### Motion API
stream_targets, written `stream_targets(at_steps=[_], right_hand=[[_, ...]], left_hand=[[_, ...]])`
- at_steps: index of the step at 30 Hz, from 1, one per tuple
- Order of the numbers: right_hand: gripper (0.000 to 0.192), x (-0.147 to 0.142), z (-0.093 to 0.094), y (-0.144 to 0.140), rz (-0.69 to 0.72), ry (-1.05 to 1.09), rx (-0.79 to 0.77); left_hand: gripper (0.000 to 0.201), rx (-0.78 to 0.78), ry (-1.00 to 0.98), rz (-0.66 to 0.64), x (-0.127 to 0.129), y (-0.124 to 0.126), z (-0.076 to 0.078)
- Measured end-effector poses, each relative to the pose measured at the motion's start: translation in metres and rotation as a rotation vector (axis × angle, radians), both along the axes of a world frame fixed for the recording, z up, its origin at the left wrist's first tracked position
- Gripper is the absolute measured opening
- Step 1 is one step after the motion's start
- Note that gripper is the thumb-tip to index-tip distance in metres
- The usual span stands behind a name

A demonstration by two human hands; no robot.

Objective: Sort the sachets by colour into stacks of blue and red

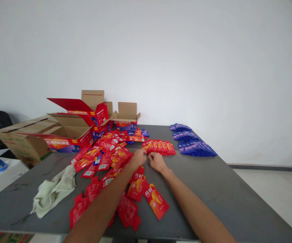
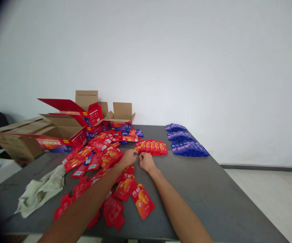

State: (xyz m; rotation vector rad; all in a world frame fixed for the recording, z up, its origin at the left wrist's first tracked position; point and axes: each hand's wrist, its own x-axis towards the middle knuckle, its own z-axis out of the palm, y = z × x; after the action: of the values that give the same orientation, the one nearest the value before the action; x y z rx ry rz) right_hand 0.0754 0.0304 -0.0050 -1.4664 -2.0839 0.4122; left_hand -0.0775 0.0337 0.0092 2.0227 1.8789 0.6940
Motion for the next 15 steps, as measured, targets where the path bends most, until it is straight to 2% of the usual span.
stream_targets(at_steps=[3,6,10,15], right_hand=[[0.020,-0.007,-0.002,-0.011,0.159,0.051,-0.141],[0.017,-0.012,-0.005,-0.021,0.245,0.101,-0.258],[0.015,-0.016,-0.011,-0.031,0.248,0.179,-0.324],[0.014,-0.013,-0.020,-0.033,0.202,0.322,-0.336]], left_hand=[[0.024,-0.027,-0.014,0.027,-0.009,-0.014,0.009],[0.020,-0.049,-0.030,0.039,-0.017,-0.026,0.014],[0.019,-0.061,-0.063,0.042,-0.019,-0.038,0.012],[0.019,-0.049,-0.137,0.023,-0.009,-0.041,0.006]])
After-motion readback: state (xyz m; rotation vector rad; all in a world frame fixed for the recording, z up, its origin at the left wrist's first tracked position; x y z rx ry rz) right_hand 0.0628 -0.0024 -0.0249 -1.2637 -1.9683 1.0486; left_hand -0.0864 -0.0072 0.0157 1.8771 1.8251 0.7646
